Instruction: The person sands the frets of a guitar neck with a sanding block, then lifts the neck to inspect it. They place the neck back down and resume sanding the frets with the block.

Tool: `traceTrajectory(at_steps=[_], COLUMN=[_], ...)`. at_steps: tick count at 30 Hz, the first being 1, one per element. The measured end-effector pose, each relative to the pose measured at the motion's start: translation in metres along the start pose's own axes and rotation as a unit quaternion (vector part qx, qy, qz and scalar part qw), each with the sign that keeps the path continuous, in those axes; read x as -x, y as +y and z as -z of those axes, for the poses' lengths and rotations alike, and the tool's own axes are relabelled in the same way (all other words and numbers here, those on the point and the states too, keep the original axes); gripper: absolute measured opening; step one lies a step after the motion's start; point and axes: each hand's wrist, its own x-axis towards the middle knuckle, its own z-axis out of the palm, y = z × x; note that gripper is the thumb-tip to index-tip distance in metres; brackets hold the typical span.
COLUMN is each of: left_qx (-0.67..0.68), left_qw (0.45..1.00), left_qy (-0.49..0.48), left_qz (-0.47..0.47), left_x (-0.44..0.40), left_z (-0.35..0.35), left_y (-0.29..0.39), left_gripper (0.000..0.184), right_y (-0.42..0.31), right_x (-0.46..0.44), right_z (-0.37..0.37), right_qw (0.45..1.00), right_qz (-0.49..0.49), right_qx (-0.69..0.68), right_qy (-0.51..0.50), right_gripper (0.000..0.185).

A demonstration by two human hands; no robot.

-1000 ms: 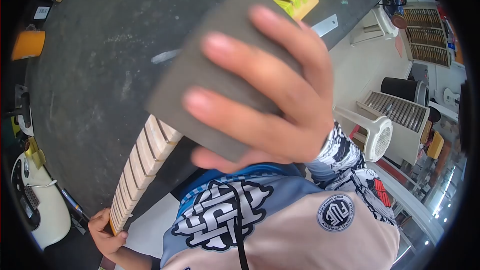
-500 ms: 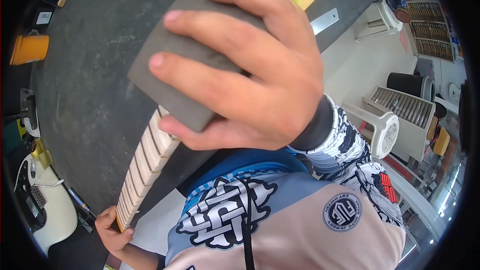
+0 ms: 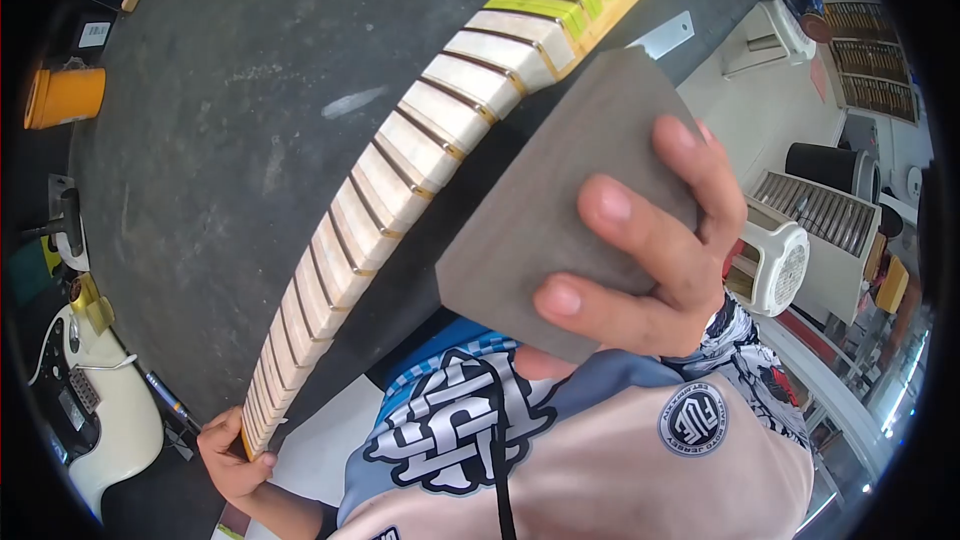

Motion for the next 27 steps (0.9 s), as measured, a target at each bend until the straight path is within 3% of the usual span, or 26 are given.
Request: traceTrajectory(at_steps=[10, 16, 19, 27], left_qx=[-0.025, -0.017, -0.019, -0.025], left_qw=[0.999, 1.000, 0.999, 0.999], left_qy=[-0.027, -0.014, -0.012, -0.011], left_qz=[0.003, -0.017, -0.029, -0.029], left_x=[-0.001, -0.002, -0.001, -0.001], left_z=[0.005, 0.001, 0.000, 0.001], left_y=[0.001, 0.003, 0.000, 0.000], left_gripper=[0.068, 0.064, 0.062, 0.064], right_y=[0.005, 0.008, 0.007, 0.022], right_x=[-0.032, -0.055, -0.038, -0.063], right_z=[-0.013, -0.040, -0.016, -0.037], right_qw=[0.998, 0.998, 0.998, 0.995], right_qz=[-0.009, -0.029, 0.002, 0.072], right_qx=[-0.009, -0.057, -0.039, -0.017], right_qy=[-0.063, -0.020, -0.051, -0.070], right_gripper=[0.050, 0.044, 0.042, 0.051])
